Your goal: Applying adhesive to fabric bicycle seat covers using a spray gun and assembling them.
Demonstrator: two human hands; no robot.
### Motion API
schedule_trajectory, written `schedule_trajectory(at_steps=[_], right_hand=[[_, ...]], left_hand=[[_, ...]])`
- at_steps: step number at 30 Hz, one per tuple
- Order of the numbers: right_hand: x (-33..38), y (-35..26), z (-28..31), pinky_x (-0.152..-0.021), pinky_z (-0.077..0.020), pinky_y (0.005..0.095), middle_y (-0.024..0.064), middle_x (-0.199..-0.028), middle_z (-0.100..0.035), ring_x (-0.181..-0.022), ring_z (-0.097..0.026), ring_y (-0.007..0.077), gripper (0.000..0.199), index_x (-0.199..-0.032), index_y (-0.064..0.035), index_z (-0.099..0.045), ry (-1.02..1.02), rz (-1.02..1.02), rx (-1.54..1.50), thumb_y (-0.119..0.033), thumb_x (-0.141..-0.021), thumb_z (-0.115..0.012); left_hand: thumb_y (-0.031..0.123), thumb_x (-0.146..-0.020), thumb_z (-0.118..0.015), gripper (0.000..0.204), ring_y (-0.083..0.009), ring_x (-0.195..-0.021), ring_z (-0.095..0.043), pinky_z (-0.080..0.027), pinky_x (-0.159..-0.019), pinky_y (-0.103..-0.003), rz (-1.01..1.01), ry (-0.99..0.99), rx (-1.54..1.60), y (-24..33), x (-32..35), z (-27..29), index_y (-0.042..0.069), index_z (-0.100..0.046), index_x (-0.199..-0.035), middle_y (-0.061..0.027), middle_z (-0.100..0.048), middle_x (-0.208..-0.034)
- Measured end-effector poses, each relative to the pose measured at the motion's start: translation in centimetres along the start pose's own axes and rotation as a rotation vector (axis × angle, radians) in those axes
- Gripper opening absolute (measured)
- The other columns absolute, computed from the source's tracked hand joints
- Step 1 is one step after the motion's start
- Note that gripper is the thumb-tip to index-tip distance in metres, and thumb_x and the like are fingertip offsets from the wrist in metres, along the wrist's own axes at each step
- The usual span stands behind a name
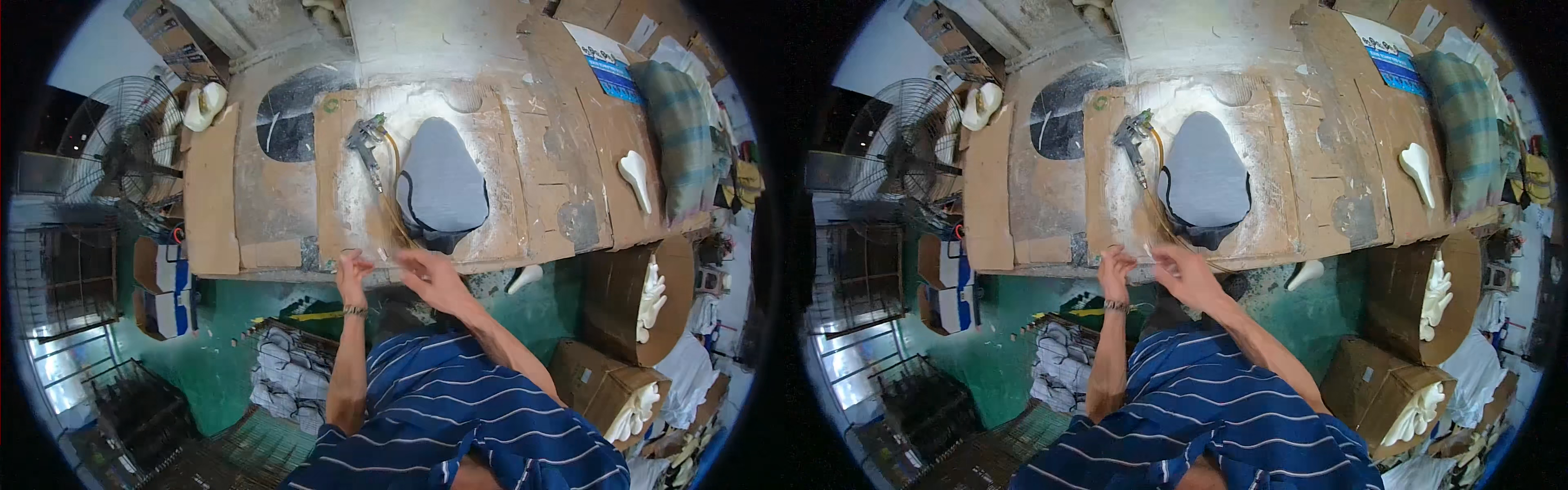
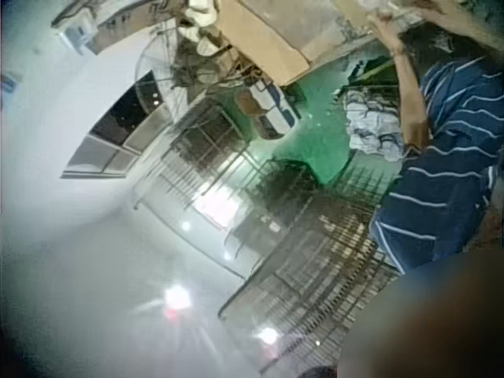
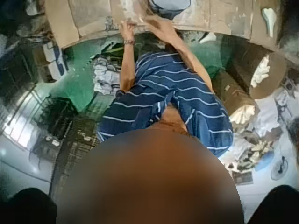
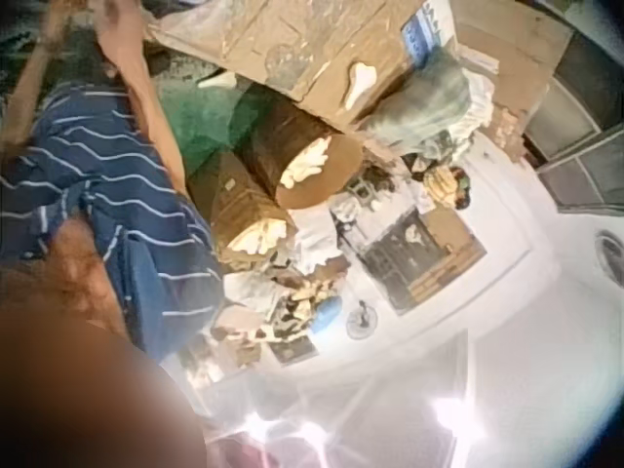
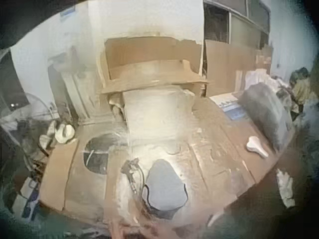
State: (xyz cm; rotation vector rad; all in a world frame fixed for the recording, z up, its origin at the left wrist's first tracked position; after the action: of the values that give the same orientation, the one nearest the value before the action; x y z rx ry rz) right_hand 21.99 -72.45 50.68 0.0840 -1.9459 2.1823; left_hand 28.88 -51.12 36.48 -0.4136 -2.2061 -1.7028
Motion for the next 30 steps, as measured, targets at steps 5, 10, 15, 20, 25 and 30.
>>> schedule_trajectory(at_steps=[5, 10, 15, 20, 25, 30], right_hand=[[-17.0, 2.9, -6.4, -0.095, -0.0521, 0.0517, 0.0275, -0.124, -0.061, -0.101, -0.065, 0.0471, 0.072, -0.146, 0.0040, -0.042, 0.446, 0.277, 0.650, -0.010, -0.082, -0.072], [-28.3, 7.5, -7.9, -0.094, -0.0530, 0.0544, 0.0337, -0.123, -0.057, -0.105, -0.064, 0.0495, 0.091, -0.157, -0.0010, -0.026, 0.365, -0.225, 0.864, -0.010, -0.081, -0.075], [-31.5, 9.1, -8.6, -0.096, -0.0530, 0.0544, 0.0356, -0.118, -0.060, -0.110, -0.064, 0.0510, 0.094, -0.161, -0.0045, -0.015, 0.352, -0.255, 0.905, -0.008, -0.083, -0.067], [-32.5, 6.1, -7.3, -0.089, -0.0541, 0.0557, 0.0376, -0.108, -0.065, -0.103, -0.066, 0.0522, 0.088, -0.156, 0.0055, -0.022, 0.383, -0.163, 0.802, -0.015, -0.082, -0.065], [-24.0, -4.5, -13.2, -0.081, -0.0528, 0.0483, 0.0261, -0.092, -0.070, -0.090, -0.071, 0.0399, 0.078, -0.154, 0.0006, -0.038, 0.399, 0.004, 0.426, -0.025, -0.088, -0.071], [-6.1, -8.2, -10.4, -0.068, -0.0488, 0.0284, 0.0069, -0.094, -0.067, -0.076, -0.059, 0.0129, 0.085, -0.160, -0.0030, -0.032, 0.372, 0.199, 0.023, -0.007, -0.086, -0.073]], left_hand=[[0.046, -0.109, -0.053, 0.052, -0.0222, -0.087, -0.069, -0.059, -0.081, -0.038, 0.059, 0.090, 0.036, 0.0, 1.5, 8.7, -0.003, -0.062, -0.124, -0.0101, -0.068, -0.092], [0.043, -0.108, -0.056, 0.051, -0.0212, -0.087, -0.070, -0.062, -0.080, -0.037, 0.074, 0.241, 0.073, 1.0, 3.6, 17.2, -0.003, -0.064, -0.126, -0.0093, -0.069, -0.093], [0.045, -0.108, -0.055, 0.050, -0.0204, -0.086, -0.070, -0.061, -0.080, -0.035, 0.108, 0.381, 0.099, -0.3, 5.5, 25.7, -0.002, -0.064, -0.125, -0.0082, -0.070, -0.093], [0.044, -0.107, -0.057, 0.050, -0.0203, -0.087, -0.071, -0.061, -0.080, -0.036, 0.063, 0.332, 0.115, 1.2, 3.6, 25.9, -0.002, -0.062, -0.127, -0.0074, -0.070, -0.094], [0.043, -0.108, -0.056, 0.051, -0.0198, -0.088, -0.070, -0.061, -0.081, -0.036, 0.007, 0.269, 0.037, 3.9, 3.0, 22.4, -0.003, -0.062, -0.127, -0.0073, -0.069, -0.093], [0.036, -0.111, -0.052, 0.042, -0.0187, -0.089, -0.068, -0.058, -0.084, -0.034, -0.149, 0.060, -0.090, 6.1, 3.3, 14.5, -0.001, -0.062, -0.126, -0.0073, -0.067, -0.095]])
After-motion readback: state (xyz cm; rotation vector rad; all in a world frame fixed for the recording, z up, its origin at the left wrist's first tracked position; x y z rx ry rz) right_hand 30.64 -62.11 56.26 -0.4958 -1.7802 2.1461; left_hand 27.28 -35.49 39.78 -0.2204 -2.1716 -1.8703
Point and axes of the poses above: each hand's wrist, its own x-axis away from the middle knuckle, its own z-axis out of the back of the hand, y = z × x, the point moved 2 cm from there along -x, towards the middle knuckle
